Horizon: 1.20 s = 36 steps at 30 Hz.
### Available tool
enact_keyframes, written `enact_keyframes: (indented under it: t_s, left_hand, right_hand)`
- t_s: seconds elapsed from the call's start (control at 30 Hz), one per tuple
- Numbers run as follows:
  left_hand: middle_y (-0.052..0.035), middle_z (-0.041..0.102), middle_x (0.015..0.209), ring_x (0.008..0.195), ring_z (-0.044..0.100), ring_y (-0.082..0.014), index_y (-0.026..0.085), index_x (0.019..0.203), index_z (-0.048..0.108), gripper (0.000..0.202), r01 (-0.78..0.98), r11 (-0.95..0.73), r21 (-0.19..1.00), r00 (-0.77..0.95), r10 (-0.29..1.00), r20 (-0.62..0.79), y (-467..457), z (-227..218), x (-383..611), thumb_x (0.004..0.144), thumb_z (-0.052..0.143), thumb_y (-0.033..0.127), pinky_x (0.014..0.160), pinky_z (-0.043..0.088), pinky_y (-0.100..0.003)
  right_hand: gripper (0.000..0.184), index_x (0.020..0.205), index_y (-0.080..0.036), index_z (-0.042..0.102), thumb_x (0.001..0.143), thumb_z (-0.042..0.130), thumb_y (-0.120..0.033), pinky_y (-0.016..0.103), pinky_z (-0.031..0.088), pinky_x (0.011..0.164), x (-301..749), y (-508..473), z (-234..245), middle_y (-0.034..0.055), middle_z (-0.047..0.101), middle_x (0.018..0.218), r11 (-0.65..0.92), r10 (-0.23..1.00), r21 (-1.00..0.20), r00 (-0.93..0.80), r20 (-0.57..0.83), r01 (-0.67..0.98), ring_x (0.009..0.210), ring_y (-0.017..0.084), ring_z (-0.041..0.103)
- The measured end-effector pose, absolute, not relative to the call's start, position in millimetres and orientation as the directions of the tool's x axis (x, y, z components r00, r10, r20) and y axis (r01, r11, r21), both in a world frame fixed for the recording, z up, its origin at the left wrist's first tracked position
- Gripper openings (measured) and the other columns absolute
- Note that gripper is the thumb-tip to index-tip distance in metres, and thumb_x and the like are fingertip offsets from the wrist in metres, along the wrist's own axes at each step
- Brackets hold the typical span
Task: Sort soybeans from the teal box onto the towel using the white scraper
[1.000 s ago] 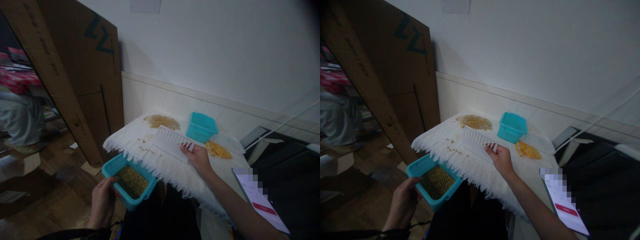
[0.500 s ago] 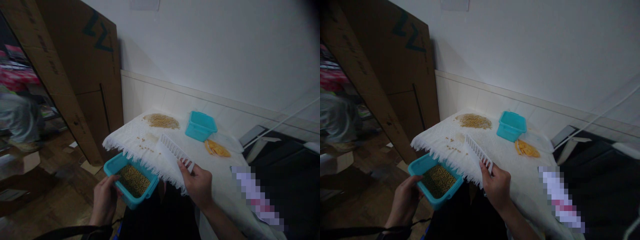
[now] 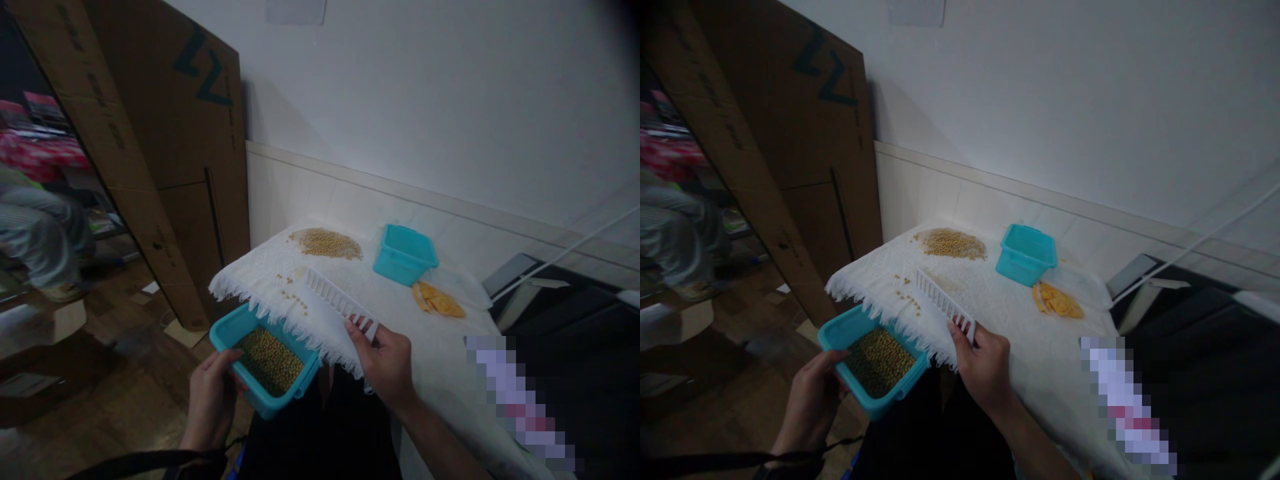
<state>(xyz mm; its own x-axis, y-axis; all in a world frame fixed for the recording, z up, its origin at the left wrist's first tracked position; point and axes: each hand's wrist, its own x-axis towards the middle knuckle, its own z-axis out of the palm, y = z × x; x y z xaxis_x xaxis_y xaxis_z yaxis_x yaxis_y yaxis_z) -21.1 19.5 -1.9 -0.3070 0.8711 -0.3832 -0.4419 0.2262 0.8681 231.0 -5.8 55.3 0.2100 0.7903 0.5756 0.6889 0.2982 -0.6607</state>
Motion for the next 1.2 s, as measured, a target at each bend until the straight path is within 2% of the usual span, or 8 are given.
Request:
enact_keyframes:
  t_s: [0.43,0.57,0.7,0.8,1.2]
  left_hand:
    - [0.0008,0.049,0.033,0.027,0.042,-0.0125,0.019,0.039,0.059,0.026,-0.464,0.212,0.860,-0.325,0.862,-0.388,18.4,1.7,-21.6,0.045,0.079,0.034,0.031,0.029,-0.025]
    - [0.0011,0.050,0.033,0.028,0.043,-0.0124,0.019,0.039,0.059,0.026,-0.471,0.205,0.858,-0.316,0.869,-0.381,18.5,5.4,-21.2,0.045,0.080,0.034,0.030,0.029,-0.024]
    - [0.0003,0.050,0.032,0.027,0.043,-0.0134,0.019,0.040,0.060,0.025,-0.464,0.212,0.860,-0.315,0.868,-0.384,19.3,5.2,-22.0,0.045,0.079,0.034,0.030,0.029,-0.025]
    - [0.0009,0.049,0.032,0.027,0.043,-0.0132,0.019,0.039,0.059,0.025,-0.464,0.198,0.863,-0.335,0.863,-0.378,20.1,2.7,-23.2,0.045,0.079,0.034,0.029,0.029,-0.025]
    - [-0.0001,0.050,0.032,0.026,0.043,-0.0131,0.020,0.038,0.059,0.025,-0.458,0.183,0.870,-0.338,0.869,-0.361,23.8,-6.0,-29.6,0.046,0.078,0.033,0.029,0.030,-0.025]
  right_hand:
    - [0.030,0.077,-0.017,0.079,0.096,0.063,-0.034,0.026,0.055,0.054,216.1,-18.9,58.9,0.0072,0.077,0.068,0.406,0.778,-0.620,0.102,0.620,0.671,0.056,0.020,0.072]
    - [0.030,0.074,-0.016,0.077,0.096,0.064,-0.032,0.024,0.052,0.051,214.0,-15.9,59.9,0.0053,0.076,0.066,0.428,0.770,-0.638,0.112,0.629,0.641,0.052,0.017,0.069]
    - [0.034,0.070,-0.014,0.075,0.094,0.066,-0.036,0.024,0.049,0.049,222.7,7.3,62.0,0.0047,0.073,0.061,0.359,0.738,-0.627,0.201,0.644,0.692,0.048,0.016,0.065]
    - [0.035,0.070,-0.014,0.076,0.093,0.066,-0.039,0.024,0.046,0.048,227.2,27.9,63.6,0.0043,0.072,0.059,0.334,0.742,-0.608,0.197,0.641,0.720,0.045,0.015,0.062]
    - [0.029,0.079,-0.015,0.079,0.092,0.065,-0.036,0.025,0.045,0.051,221.2,50.9,63.7,0.0057,0.076,0.065,0.364,0.780,-0.615,0.131,0.611,0.700,0.052,0.019,0.069]
